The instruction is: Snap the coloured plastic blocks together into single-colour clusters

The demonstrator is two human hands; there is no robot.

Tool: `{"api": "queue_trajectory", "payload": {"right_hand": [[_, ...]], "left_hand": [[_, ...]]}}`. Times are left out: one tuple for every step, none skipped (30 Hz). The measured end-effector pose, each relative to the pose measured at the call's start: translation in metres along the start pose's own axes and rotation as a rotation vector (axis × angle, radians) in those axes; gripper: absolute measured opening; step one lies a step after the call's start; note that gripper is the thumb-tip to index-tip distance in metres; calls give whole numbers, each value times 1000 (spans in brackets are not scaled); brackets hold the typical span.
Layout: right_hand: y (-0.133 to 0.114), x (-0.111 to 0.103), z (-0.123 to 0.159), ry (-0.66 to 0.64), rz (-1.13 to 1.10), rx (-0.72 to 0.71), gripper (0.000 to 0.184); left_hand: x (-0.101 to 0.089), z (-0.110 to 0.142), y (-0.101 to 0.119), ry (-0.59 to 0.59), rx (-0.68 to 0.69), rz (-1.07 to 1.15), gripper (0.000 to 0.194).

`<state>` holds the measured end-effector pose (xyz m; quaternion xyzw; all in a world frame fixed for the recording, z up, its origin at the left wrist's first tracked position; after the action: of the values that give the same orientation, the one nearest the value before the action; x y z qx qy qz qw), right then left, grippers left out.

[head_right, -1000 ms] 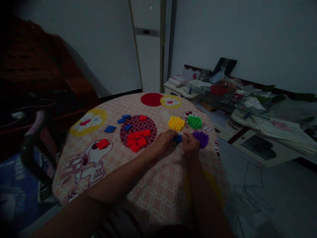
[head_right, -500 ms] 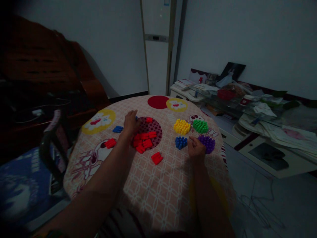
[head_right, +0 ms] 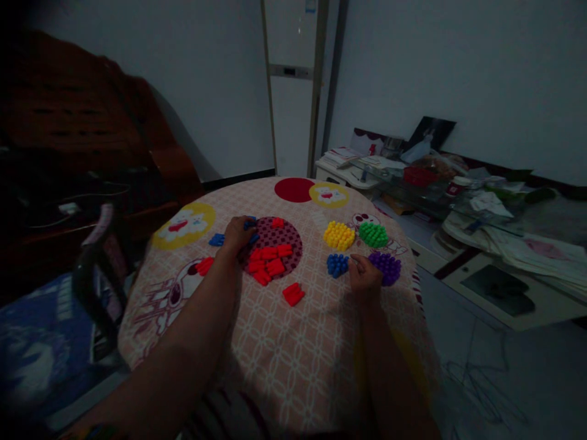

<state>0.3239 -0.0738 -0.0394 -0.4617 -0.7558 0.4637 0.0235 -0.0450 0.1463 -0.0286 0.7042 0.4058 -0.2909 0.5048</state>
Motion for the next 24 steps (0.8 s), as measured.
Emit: {"api": "queue_trajectory", "payload": {"right_hand": [[-1,0,-1,-10,-3,2,42],[-3,0,-1,-18,-11,7,42],[-4,0,-1,-24,-22,14,42],[-6,0,-1,-24,-33,23,42],[-7,-1,-1,-20,-43,31,42],[-8,-1,-1,-11,-50,35,43],[-9,-2,-1,1,-56,34,43],[-10,-3,-1,12,-59,33,43],[-11,-4,-1,21,-58,32,42],[-11,-5,-1,29,-55,32,42],[-12,-6,-1,36,-50,34,42],[-12,-7,-1,44,-44,34,41],[-13,-8,-1,50,-39,34,41],[-13,-9,-1,55,-36,31,42],[-13,-10,0,62,-34,27,42],[-14,-10,0,63,-35,23,43],[-13,-10,0,58,-35,23,44],[-12,-10,0,53,-34,26,45],[-11,-10,0,50,-32,29,46],[-10,-9,0,49,-31,31,46],[-9,-9,0,49,-33,28,46],[-8,-9,0,54,-38,25,46],[-8,-9,0,59,-44,21,45],[-7,-9,0,58,-50,17,44]], "left_hand": [[-3,1,0,18,-16,9,26],[-6,2,0,37,-33,17,22],[-9,3,1,55,-46,25,19],[-13,4,3,73,-55,34,17],[-17,4,6,90,-57,47,14],[-22,4,12,106,-52,68,12],[-26,4,20,117,-39,101,11],[-30,4,30,119,-19,150,10],[-33,4,44,111,10,213,11],[-34,7,60,86,48,286,13],[-33,11,79,41,98,369,16],[-31,18,100,-14,155,445,22],[-28,28,122,-92,231,510,28],[-24,40,145,-179,308,556,35],[-19,53,165,-263,378,584,40],[-15,66,184,-341,450,589,43],[-11,79,198,-414,518,574,43],[-7,89,209,-481,574,541,41],[-4,97,215,-533,614,492,39],[-1,102,217,-566,636,433,38],[1,103,216,-583,638,367,37],[3,102,213,-585,626,300,36],[5,100,209,-578,610,239,36],[7,98,205,-570,595,186,35]]}}
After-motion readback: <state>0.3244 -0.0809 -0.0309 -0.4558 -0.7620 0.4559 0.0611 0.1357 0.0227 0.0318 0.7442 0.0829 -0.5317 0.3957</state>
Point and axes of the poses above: each hand's wrist, its own z-axis away from the middle knuckle, its own x-axis out of the palm, y = z × x, the point moved 7 cm from there along -z, towards the middle knuckle, and after that the axes turned 3 degrees about y, right-handed, at the moved point
